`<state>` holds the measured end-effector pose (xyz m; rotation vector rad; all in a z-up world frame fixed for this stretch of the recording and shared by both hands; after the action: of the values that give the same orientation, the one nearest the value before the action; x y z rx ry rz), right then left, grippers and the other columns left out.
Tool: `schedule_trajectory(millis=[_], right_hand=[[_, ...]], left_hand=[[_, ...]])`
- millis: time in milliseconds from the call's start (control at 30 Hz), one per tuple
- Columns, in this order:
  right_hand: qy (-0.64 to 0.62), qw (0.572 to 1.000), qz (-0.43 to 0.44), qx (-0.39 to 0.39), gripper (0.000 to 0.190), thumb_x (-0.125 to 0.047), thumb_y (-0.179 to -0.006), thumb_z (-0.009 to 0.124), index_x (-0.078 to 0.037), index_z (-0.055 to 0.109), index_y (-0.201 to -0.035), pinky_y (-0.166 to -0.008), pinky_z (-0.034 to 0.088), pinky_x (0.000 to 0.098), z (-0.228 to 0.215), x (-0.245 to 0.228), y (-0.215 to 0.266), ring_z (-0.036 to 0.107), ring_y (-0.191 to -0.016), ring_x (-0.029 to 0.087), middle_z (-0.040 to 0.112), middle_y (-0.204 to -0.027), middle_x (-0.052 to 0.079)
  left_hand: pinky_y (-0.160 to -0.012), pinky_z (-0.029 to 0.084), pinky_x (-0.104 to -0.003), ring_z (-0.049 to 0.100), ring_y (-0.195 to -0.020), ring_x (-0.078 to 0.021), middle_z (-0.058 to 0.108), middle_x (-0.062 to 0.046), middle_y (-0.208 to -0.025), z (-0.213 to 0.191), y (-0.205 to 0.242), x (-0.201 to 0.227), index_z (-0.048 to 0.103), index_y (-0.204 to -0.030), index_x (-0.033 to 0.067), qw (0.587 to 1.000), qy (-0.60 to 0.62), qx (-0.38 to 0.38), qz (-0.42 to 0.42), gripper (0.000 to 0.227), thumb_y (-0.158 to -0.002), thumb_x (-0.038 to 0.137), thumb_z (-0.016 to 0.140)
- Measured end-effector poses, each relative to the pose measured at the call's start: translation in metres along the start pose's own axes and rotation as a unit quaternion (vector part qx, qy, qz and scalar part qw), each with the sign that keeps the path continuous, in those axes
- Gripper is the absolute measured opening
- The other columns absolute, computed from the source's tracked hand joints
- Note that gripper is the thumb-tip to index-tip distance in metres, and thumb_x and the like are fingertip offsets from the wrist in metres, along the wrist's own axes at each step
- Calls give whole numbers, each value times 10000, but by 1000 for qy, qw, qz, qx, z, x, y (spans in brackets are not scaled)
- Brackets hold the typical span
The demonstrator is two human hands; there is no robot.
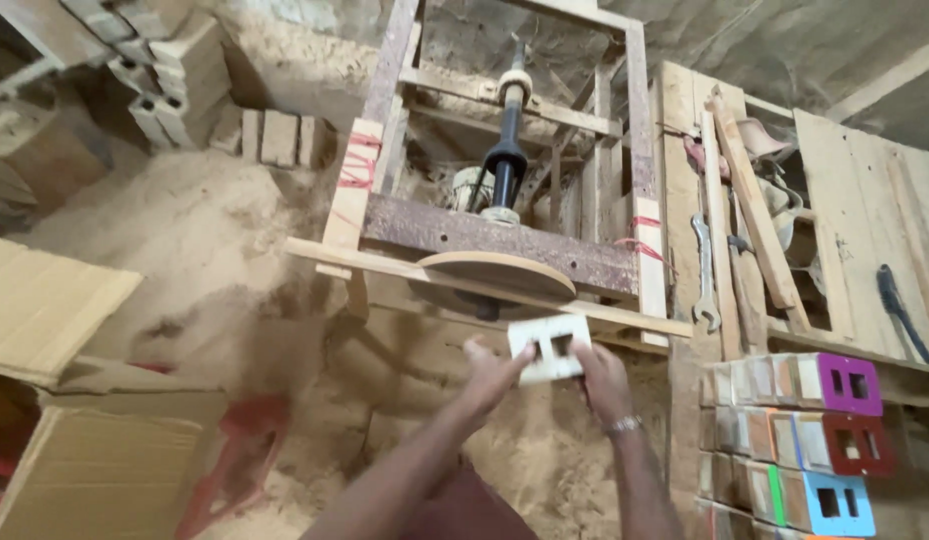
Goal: The person sands the edges of several small, colorful wooden blocks using a rotating grinding wheel. They pick up each block from a cardboard box, press it against the spinning wheel to smooth the edges, and then place the finished block on a nearby wooden surface.
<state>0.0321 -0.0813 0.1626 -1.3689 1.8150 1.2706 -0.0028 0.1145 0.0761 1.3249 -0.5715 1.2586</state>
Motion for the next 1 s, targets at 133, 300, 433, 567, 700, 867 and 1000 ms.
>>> schedule_trajectory(millis=[133, 300, 433, 567, 700, 867, 1000], right_hand=[[16, 989, -67, -132, 382, -388, -914, 716, -9, 724, -868, -455, 376, 249, 24, 4, 25, 489, -517, 72, 594, -646, -5], [-67, 990, -12, -122, 414, -442, -954, 664, -36, 721, -1012, -513, 452, 233, 84, -4, 26, 550, -568, 76, 651, -734, 4], [-138, 975, 122, -127, 484, -534, -959, 469, -110, 682, -1056, -474, 465, 274, 131, 5, 31, 652, -579, 109, 711, -773, 15], [-157, 979, 76, -101, 565, -579, -1015, 454, -56, 668, -997, -395, 381, 278, 153, -17, 1, 540, -483, 130, 626, -679, 42], [-103, 986, 121, -52, 609, -575, -1002, 506, -12, 693, -867, -367, 360, 310, 167, -16, -24, 522, -447, 163, 612, -615, 64], [-79, 989, 127, 8, 615, -584, -957, 528, -15, 730, -835, -390, 379, 295, 161, -2, -40, 552, -464, 134, 634, -613, 36], [-194, 973, 124, -16, 555, -579, -942, 562, -51, 732, -909, -394, 316, 277, 131, 18, -50, 478, -460, 105, 622, -631, 4]], left_hand=[[-792, 542, -396, 612, -990, -244, 629, -170, -1113, -37, 52, 18, 508, -1287, 17, 950, -260, -163, 63, 594, -876, 336, 793], [-685, 595, -356, 685, -908, -180, 687, -101, -1068, -46, 61, 26, 546, -1210, 23, 986, 12, -124, -111, 399, -993, 355, 586], [-648, 598, -334, 713, -817, -196, 702, -133, -1029, -57, 35, 32, 541, -1174, 13, 993, -31, -42, -104, 365, -1005, 333, 592], [-587, 559, -346, 687, -757, -207, 708, -132, -951, -67, -2, 39, 604, -1131, 12, 990, -21, -33, -134, 438, -1034, 404, 436], [-534, 531, -376, 666, -674, -239, 708, -148, -841, -84, -31, 54, 671, -1049, -47, 985, -74, 31, -151, 484, -1053, 388, 461], [-481, 513, -370, 654, -588, -231, 711, -155, -784, -77, -34, 55, 687, -1010, -71, 981, -69, 57, -171, 462, -1029, 353, 505], [-468, 490, -392, 649, -583, -265, 703, -188, -790, -35, -30, 45, 682, -991, -100, 980, -69, 71, -170, 475, -1025, 348, 529]])
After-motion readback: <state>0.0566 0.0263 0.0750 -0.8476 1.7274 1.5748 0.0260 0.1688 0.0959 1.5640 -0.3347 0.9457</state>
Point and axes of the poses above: each hand's wrist, its own y-axis away from the middle knuckle, its own z-axis out of the palm, x = y × z, the point moved 8 cm from there along -y, towards the middle knuckle
